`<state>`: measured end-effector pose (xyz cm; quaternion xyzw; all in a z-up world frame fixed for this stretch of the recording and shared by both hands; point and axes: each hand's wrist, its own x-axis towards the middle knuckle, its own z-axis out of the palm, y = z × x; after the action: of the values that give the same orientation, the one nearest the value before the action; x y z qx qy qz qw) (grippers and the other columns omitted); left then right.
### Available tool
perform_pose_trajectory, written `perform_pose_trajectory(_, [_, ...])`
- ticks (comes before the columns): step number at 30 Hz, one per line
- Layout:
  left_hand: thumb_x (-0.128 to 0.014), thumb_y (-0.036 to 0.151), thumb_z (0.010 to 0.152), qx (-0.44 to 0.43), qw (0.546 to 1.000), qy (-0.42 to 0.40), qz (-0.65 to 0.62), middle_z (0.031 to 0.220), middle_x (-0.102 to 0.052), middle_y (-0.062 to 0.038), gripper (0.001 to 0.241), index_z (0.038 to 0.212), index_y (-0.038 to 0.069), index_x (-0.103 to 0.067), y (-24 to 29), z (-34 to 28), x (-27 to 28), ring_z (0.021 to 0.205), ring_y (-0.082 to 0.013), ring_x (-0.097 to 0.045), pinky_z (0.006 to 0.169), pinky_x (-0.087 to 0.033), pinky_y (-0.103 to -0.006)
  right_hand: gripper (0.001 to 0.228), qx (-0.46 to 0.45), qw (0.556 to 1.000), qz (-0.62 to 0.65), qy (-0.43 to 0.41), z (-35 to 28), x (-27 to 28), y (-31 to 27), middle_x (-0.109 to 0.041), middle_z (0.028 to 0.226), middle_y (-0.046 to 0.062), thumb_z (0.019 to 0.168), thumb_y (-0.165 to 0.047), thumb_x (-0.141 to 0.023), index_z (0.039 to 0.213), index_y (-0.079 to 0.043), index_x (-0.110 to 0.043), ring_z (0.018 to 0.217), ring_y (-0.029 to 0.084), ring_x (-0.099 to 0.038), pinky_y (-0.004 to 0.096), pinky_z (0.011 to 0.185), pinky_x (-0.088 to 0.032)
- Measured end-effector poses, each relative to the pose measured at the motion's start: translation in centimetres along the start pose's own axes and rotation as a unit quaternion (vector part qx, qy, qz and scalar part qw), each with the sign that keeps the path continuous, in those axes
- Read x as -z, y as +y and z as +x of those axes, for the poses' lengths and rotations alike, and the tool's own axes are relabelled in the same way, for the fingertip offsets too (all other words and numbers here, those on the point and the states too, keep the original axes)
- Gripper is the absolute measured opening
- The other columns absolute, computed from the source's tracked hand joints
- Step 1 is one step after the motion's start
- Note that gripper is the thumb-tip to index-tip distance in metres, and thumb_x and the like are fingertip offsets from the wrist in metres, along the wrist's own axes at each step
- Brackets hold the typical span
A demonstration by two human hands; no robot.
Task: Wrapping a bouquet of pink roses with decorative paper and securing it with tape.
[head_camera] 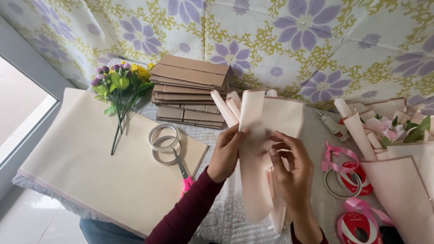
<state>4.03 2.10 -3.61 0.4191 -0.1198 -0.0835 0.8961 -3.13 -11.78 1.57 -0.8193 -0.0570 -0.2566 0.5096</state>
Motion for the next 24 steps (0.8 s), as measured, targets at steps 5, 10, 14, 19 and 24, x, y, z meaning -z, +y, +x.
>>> perform_pose_trajectory(5, [-0.055, 0.026, 0.105, -0.047, 0.997, -0.007, 0.063, 0.102, -0.071, -0.004, 0.031, 0.112, 0.0, -0.07, 0.7, -0.2, -0.6, 0.091, -0.0117, -0.065, 0.076, -0.053, -0.0238, 0.034, -0.07, 0.996, 0.033, -0.038, 0.8, -0.2, 0.0, -0.069, 0.108, 0.007, 0.093, -0.015, -0.067, 0.125, -0.003, -0.068, 0.094, 0.017, -0.069, 0.028, 0.082, -0.059])
perform_pose_trajectory(10, [-0.053, 0.028, 0.107, -0.066, 0.991, -0.01, 0.116, 0.083, -0.059, 0.003, 0.027, 0.095, 0.006, -0.064, 1.3, -0.8, -1.0, 0.075, -0.0057, -0.053, 0.063, -0.042, -0.0212, 0.019, -0.04, 0.998, 0.012, -0.054, 1.2, -0.3, 0.6, -0.067, 0.104, 0.005, 0.091, -0.02, -0.073, 0.104, -0.007, -0.07, 0.091, 0.015, -0.065, 0.027, 0.079, -0.055])
perform_pose_trajectory(14, [-0.052, 0.019, 0.108, -0.122, 0.972, 0.019, 0.199, 0.074, -0.049, 0.0, 0.02, 0.093, 0.006, -0.056, -1.9, -0.1, 1.6, 0.07, -0.0077, -0.044, 0.061, -0.039, -0.0257, 0.011, -0.03, 0.996, 0.073, -0.033, 1.1, -1.1, 0.2, -0.066, 0.099, 0.01, 0.092, -0.01, -0.074, 0.097, -0.003, -0.069, 0.096, 0.018, -0.066, 0.03, 0.085, -0.058])
perform_pose_trajectory(19, [-0.053, 0.016, 0.108, -0.143, 0.966, 0.025, 0.214, 0.073, -0.065, -0.009, 0.027, 0.109, -0.004, -0.071, -3.5, 0.4, 3.0, 0.076, -0.0104, -0.058, 0.066, -0.053, -0.0278, 0.019, -0.023, 0.994, 0.105, 0.002, 1.3, -1.6, 1.3, -0.071, 0.094, 0.014, 0.088, -0.004, -0.079, 0.098, 0.0, -0.064, 0.093, 0.019, -0.068, 0.034, 0.088, -0.058])
perform_pose_trajectory(24, [-0.052, 0.014, 0.108, -0.157, 0.958, 0.02, 0.239, 0.07, -0.063, -0.006, 0.025, 0.109, -0.004, -0.07, -2.0, -0.1, 1.7, 0.073, -0.0102, -0.053, 0.067, -0.048, -0.0286, 0.032, 0.001, 0.995, 0.098, -0.021, 1.6, -1.5, 2.2, -0.066, 0.084, 0.007, 0.086, 0.001, -0.08, 0.098, -0.006, -0.051, 0.087, 0.016, -0.065, 0.035, 0.09, -0.055])
